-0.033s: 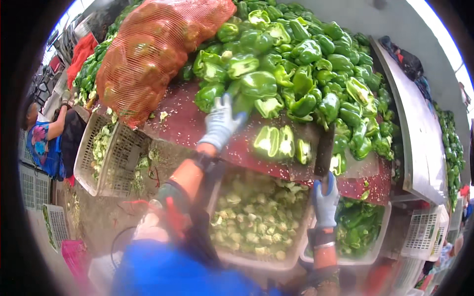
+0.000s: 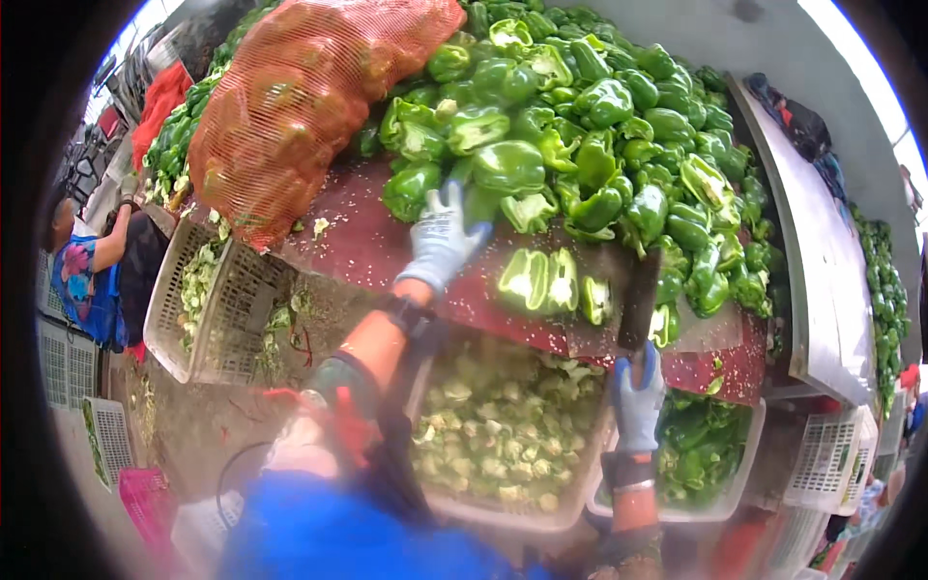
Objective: Seeding and chopping green bell peppers into containers.
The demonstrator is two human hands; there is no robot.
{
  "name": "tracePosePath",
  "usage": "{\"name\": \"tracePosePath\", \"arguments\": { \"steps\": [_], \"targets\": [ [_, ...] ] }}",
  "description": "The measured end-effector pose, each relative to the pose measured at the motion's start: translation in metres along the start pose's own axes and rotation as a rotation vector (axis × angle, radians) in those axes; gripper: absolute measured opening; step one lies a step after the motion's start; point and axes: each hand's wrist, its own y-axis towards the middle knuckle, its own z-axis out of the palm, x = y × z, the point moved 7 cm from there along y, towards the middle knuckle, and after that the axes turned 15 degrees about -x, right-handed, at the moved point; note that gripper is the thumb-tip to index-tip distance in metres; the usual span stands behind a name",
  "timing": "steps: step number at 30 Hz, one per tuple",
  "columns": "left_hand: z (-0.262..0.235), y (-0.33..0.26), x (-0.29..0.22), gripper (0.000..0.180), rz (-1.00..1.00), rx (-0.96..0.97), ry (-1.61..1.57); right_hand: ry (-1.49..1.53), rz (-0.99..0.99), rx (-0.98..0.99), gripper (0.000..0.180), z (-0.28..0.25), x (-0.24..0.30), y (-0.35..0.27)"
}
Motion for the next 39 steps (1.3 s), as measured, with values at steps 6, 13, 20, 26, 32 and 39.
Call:
{"name": "tracePosePath", "arguments": {
  "steps": [6, 13, 20, 26, 32, 39],
  "targets": [
    [0.026, -0.006, -0.001, 0.096, -0.167, 0.086, 0.032, 0.080, 0.118, -0.068, 0.046, -0.018, 0.014, -0.020],
    [0.006, -0.049, 0.014, 0.067, -0.644, 0.292, -1.183, 0.445, 0.508, 0.109, 0.043, -0.007, 0.065, -0.071],
    [0.045, -0.084, 0.009, 0.053, -0.744, 0.473, -1.225, 0.638, 0.733, 0.042, 0.039, -0.031, 0.064, -0.077],
    [0.008, -0.062, 0.030, 0.064, 0.006, 0.332, 0.008, 0.408, 0.490, -0.148, 0.035, -0.114, 0.006, 0.016],
    [-0.042, -0.049, -0.075, 0.049, 0.346, -0.024, -0.111, -0.852, -0.105, -0.427, 0.051, -0.285, -0.106, 0.194],
    [-0.046, -0.076, -0.132, 0.040, 0.399, 0.126, -0.308, -1.203, 0.134, -0.131, 0.052, -0.291, -0.235, 0.270]
  ]
}}
